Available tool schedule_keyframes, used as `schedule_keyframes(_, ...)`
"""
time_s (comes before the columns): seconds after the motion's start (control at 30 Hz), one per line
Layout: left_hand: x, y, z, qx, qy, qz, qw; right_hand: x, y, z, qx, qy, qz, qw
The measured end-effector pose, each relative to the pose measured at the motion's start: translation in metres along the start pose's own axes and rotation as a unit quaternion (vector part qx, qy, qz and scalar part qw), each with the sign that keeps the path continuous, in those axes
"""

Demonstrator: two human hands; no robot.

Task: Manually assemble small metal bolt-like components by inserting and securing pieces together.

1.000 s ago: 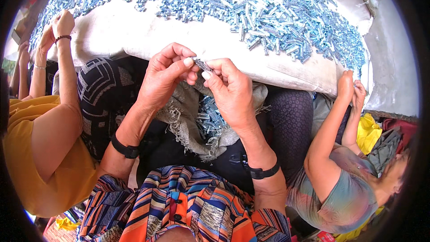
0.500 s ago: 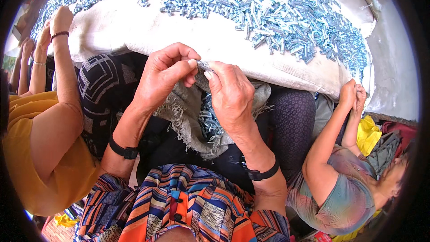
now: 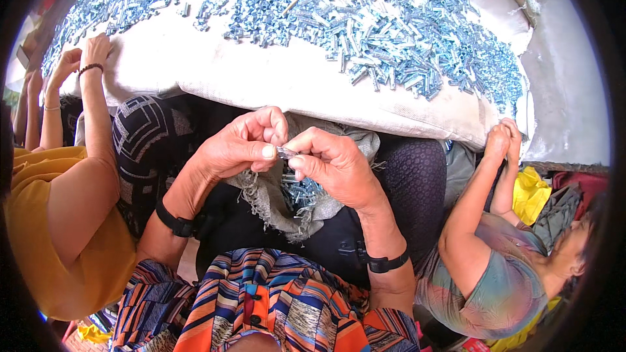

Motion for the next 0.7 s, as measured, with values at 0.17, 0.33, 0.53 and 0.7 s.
schedule_keyframes(0.17, 0.024, -0.002, -0.024, 0.129, -0.252, 0.05, 0.958, 0.009, 0.0, -0.021, 0.028, 0.104, 0.049, 0.993)
schedule_keyframes(0.33, 0.098, -0.017, -0.043, 0.324, -0.523, 0.255, 0.746, -0.014, -0.017, -0.05, 0.091, 0.238, 0.008, 0.967)
schedule_keyframes(0.53, 0.11, -0.053, -0.04, 0.362, -0.667, 0.378, 0.53, -0.049, -0.096, -0.051, 0.197, 0.362, -0.166, 0.896)
schedule_keyframes(0.7, 0.105, -0.076, -0.038, 0.357, -0.732, 0.333, 0.475, -0.046, -0.156, -0.039, 0.209, 0.48, -0.316, 0.791)
Point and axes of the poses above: each hand's wrist, its own y-axis away from the middle knuckle, its own z-axis out of the palm, x = y × z, the point moved 8 cm from there along -y, towards the middle knuckle, and after that the axes turned 15 degrees about x, right-handed, at the moved point
